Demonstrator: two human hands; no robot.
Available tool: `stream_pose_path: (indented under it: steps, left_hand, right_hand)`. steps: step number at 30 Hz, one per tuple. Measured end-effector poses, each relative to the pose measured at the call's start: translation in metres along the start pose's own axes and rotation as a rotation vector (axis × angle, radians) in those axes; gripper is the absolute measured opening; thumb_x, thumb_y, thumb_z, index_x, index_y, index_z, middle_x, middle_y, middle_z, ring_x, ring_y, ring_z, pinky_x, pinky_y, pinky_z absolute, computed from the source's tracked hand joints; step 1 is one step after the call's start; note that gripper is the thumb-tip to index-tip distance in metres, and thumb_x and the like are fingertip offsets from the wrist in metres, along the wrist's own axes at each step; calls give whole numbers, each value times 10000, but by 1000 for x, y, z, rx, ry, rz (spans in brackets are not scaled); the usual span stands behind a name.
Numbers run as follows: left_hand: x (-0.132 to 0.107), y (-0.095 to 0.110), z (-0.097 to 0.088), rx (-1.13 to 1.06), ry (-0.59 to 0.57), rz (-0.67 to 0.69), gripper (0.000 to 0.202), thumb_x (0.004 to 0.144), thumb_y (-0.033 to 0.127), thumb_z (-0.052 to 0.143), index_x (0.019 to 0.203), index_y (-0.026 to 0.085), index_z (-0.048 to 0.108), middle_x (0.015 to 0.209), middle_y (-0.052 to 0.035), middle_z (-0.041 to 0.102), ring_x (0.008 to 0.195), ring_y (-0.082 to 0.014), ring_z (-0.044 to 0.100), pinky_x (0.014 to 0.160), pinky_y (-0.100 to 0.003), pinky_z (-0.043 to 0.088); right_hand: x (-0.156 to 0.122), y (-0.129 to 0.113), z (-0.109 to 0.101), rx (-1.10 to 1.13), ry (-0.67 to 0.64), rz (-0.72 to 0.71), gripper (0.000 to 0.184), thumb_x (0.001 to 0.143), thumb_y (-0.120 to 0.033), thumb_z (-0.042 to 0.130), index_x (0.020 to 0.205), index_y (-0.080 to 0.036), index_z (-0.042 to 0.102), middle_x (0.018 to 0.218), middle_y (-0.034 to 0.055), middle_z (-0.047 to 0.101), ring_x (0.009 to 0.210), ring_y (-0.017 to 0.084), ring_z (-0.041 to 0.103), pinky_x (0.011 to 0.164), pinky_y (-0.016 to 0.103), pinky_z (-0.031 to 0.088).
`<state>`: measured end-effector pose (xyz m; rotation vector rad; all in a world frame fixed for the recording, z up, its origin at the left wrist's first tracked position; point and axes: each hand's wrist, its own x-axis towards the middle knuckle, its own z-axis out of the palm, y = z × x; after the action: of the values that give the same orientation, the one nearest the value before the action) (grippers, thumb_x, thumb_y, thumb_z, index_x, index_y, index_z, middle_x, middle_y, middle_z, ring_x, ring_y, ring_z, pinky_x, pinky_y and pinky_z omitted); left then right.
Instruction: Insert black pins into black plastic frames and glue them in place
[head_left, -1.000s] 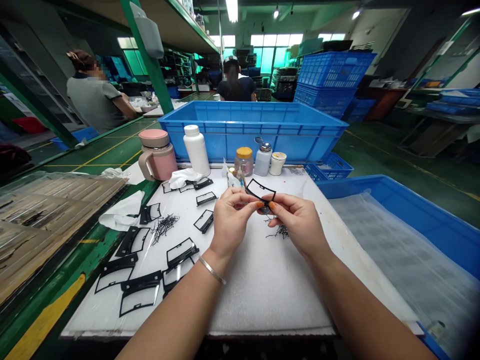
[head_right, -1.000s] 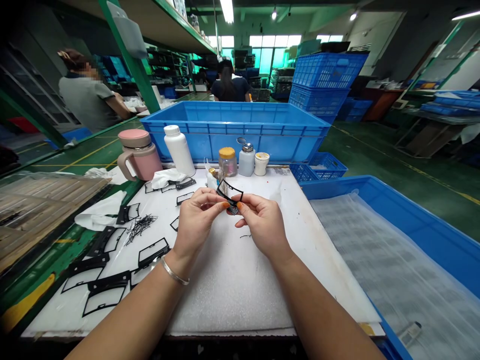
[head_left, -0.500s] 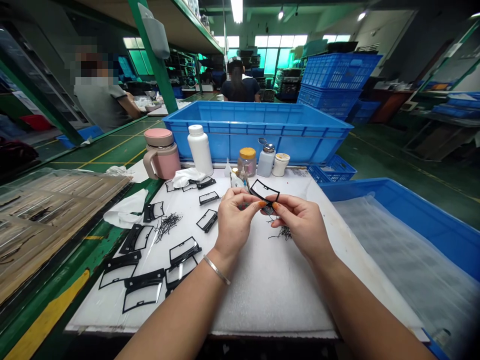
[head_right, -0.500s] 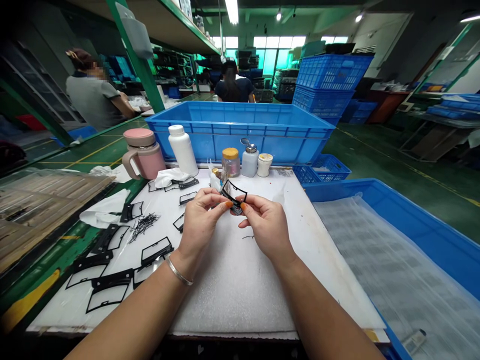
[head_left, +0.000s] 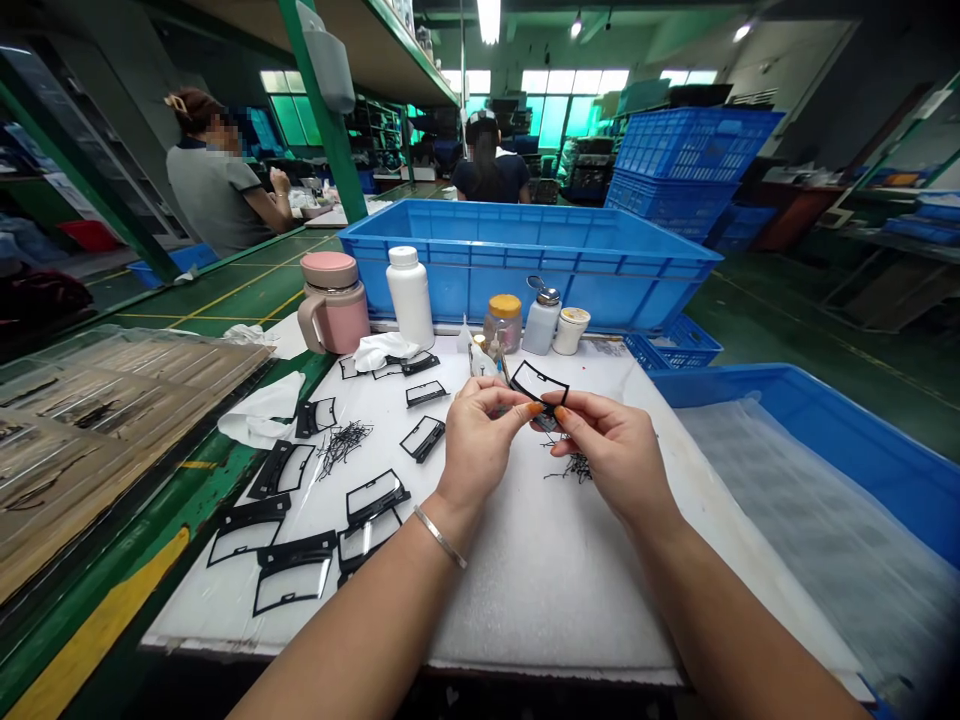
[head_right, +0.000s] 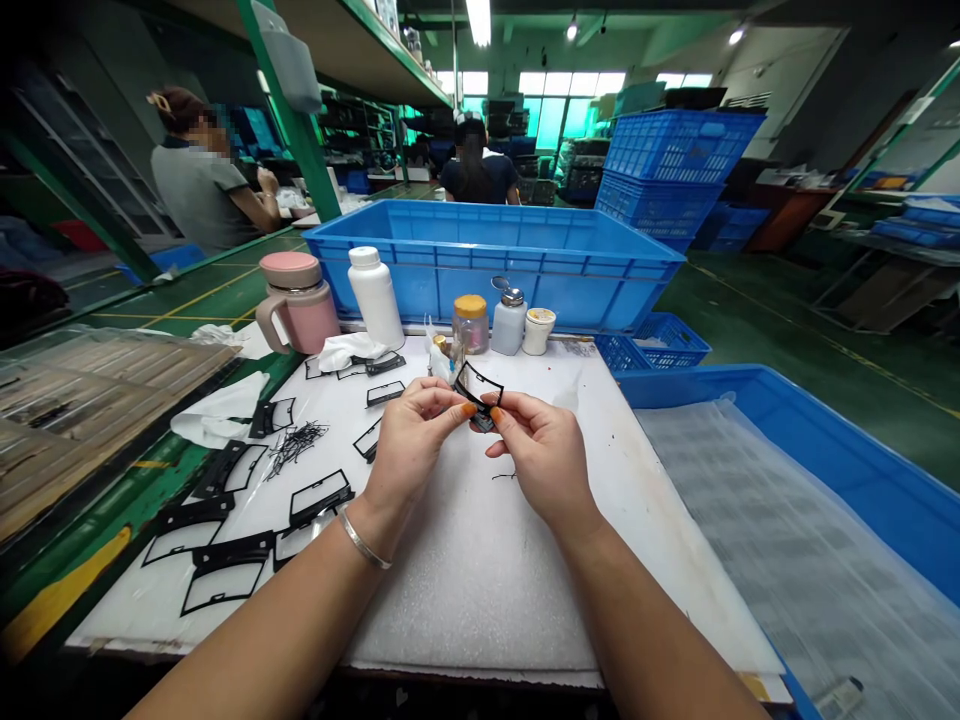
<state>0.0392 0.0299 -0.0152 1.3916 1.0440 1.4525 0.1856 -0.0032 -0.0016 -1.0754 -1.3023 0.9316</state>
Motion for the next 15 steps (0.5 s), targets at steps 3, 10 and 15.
stream_pose_path:
  steps: [3,10,15]
  left_hand:
    - [0,1,0,9,10,6,63,747,246,772,731,186,758,943,-42,579,907,-164,565,777,-273,427]
    - [0,5,0,16,31,1,83,747,260,773,723,182,756,916,-40,584,875,-154,560,755,-257,431]
    - [1,3,0,-17,32,-20,86,748,251,763,723,170,750,933,-51,577,889,-169,580,757,-269,459]
  right_hand:
    - [0,1,0,-7,-4,-2,294,850,-350,716,1040,-126,741,936,86,704,680,137,650,548,196,586]
    - [-1,2,2,-3,-28,-11,292,858,-359,716,1046,-137,739,957,95,701,843,210,688,556,212,591]
    - [-2,1,4,7,-42,-19,264,852,-333,725,1031,-141,746,933,86,705,821,202,691,548,201,588]
